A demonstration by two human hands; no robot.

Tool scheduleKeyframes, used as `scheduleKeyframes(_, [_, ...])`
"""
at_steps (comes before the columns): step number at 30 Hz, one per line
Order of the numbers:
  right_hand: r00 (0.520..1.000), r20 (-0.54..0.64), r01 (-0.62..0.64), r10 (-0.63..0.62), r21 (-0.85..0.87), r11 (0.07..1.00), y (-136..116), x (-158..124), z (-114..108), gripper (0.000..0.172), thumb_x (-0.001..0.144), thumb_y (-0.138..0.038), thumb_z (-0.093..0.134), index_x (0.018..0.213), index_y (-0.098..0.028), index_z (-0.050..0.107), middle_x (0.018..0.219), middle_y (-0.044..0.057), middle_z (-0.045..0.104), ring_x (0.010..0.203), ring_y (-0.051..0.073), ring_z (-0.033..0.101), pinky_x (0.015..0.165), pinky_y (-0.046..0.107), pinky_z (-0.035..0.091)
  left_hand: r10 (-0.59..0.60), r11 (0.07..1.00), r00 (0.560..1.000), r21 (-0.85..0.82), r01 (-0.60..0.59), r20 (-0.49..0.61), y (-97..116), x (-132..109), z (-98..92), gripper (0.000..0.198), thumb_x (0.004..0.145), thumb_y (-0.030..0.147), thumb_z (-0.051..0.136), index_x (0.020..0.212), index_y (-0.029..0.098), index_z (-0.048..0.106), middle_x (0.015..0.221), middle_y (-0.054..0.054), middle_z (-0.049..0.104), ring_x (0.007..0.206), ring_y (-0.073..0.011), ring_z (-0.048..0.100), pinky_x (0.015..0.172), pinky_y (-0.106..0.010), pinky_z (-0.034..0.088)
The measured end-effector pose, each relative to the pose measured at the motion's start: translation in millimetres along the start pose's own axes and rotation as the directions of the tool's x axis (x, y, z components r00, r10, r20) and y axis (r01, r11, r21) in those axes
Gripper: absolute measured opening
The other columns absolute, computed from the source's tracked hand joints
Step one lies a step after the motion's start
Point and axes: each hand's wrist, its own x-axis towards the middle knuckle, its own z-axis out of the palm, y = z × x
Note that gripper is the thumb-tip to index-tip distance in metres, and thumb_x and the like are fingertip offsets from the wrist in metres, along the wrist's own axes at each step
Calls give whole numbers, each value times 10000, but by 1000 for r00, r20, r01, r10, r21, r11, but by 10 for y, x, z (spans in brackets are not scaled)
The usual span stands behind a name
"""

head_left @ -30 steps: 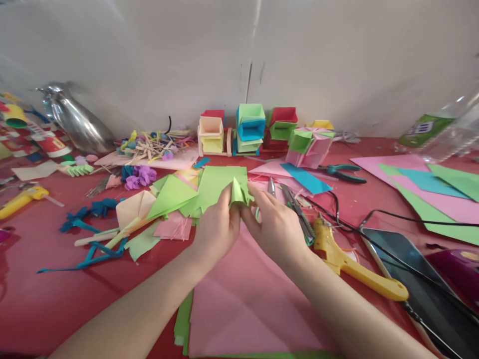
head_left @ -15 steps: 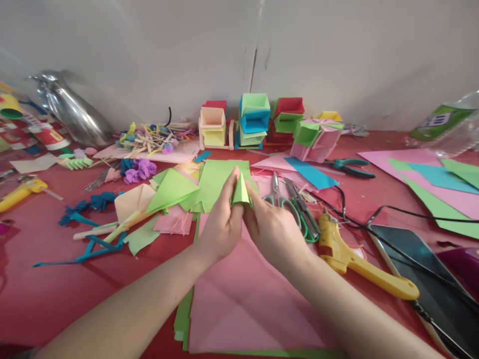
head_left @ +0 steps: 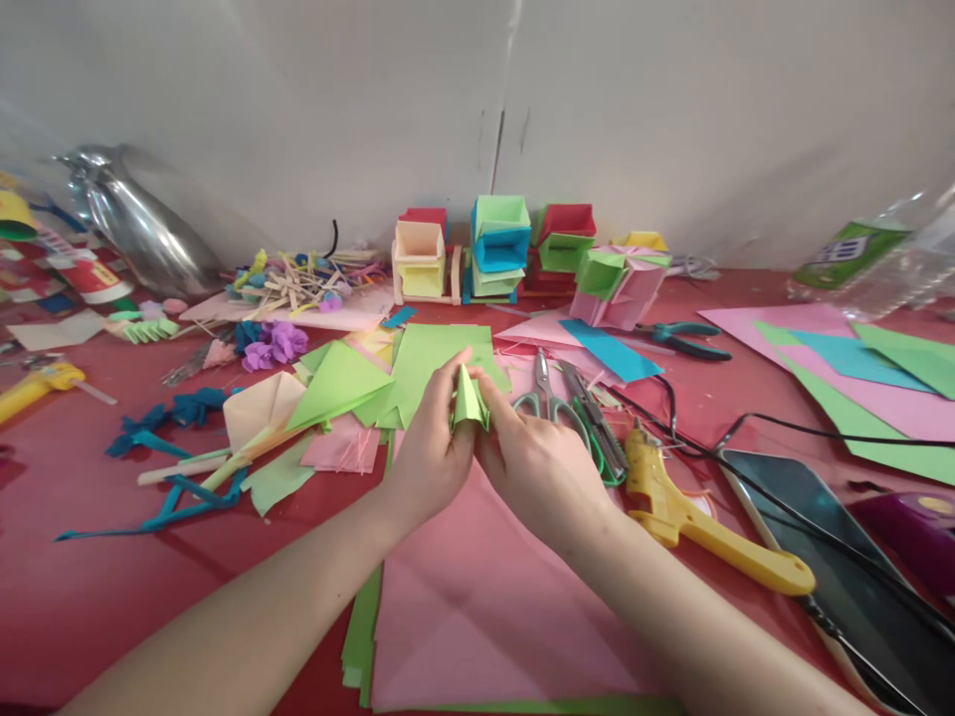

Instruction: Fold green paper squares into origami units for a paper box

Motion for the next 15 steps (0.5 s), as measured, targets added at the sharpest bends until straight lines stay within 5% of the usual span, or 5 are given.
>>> scheduleKeyframes(9, [997, -80, 27, -21, 76, 997, 11, -24, 44, 521, 788, -122, 356, 1301, -91, 438, 602, 17, 671, 496, 170, 609, 438, 256, 283, -67, 997, 997, -19, 68, 46, 60, -33, -42, 415, 837, 84, 373, 1230, 208, 421, 1300, -63, 489, 1218, -186, 447, 1017, -367, 378])
scheduleKeyframes(15, [971, -238, 12, -10, 6, 1000, 34, -24, 45, 423, 824, -209, 415, 1216, -90, 520, 571, 25, 664, 516, 175, 612, 475, 251, 317, -140, 990, 990, 9, 140, 6, 75, -42, -62, 407, 838, 104, 405, 1224, 232, 403, 1240, -64, 534, 1171, -220, 493, 950, -395, 422])
